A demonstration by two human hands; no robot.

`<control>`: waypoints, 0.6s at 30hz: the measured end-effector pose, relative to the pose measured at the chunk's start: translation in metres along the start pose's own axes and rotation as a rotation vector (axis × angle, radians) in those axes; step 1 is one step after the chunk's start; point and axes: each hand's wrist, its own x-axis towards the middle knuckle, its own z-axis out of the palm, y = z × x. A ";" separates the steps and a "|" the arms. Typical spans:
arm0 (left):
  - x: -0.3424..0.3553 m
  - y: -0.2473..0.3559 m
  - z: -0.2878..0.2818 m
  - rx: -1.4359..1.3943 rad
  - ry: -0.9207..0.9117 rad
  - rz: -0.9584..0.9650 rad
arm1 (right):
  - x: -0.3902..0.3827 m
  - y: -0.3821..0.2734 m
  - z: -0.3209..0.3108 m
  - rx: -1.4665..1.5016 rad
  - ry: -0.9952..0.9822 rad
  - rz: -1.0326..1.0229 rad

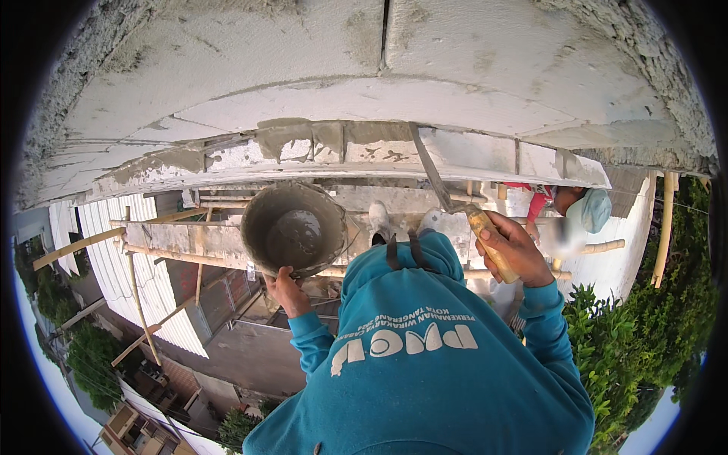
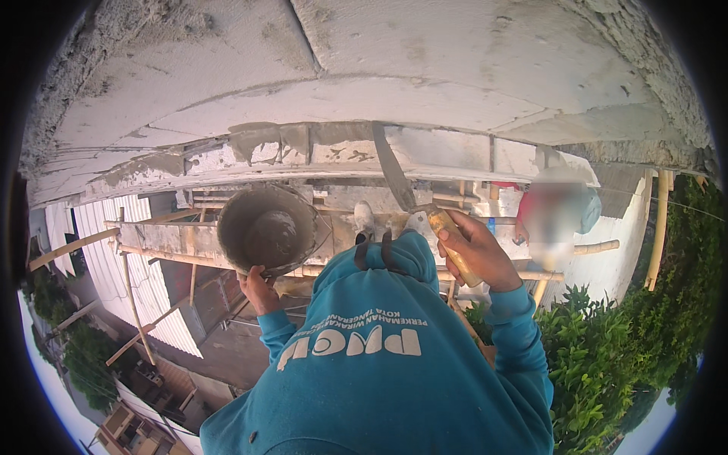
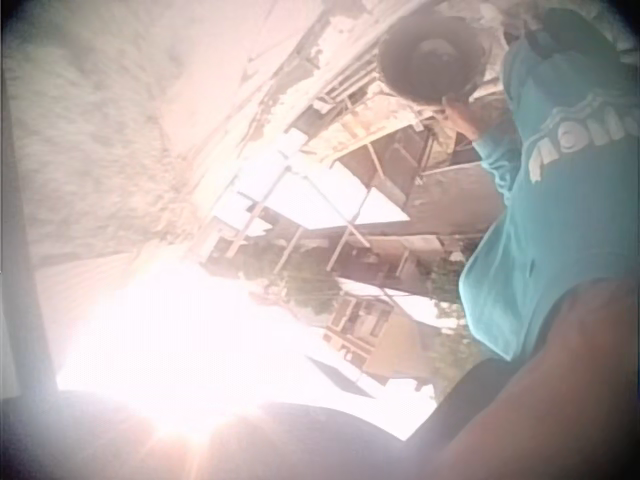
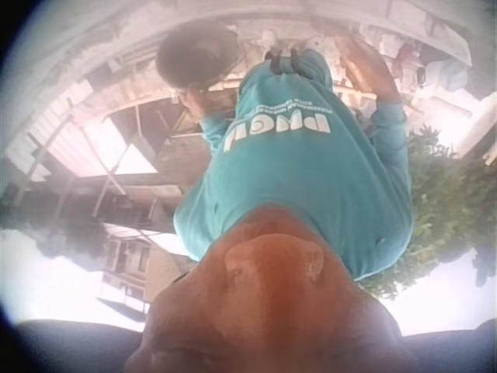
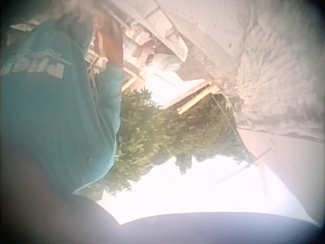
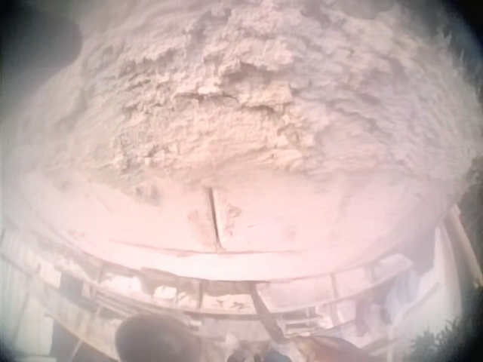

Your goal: The person scoops wet cement from a bucket with a trowel and applies it to a white block wall, smoothing the surface. The person works on a bamboo scaffold outdoors, repeatedly filling and spreading cement along the wall.

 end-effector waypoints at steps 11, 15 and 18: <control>-0.031 -0.003 0.017 -0.053 -0.004 0.031 | 0.035 0.029 -0.047 -1.121 0.280 -0.563; -0.046 -0.010 0.020 -0.123 0.061 0.048 | -0.003 0.028 -0.083 -1.167 0.319 -0.443; -0.048 -0.025 0.015 -0.127 0.088 0.064 | -0.030 0.014 -0.093 -1.191 0.330 -0.373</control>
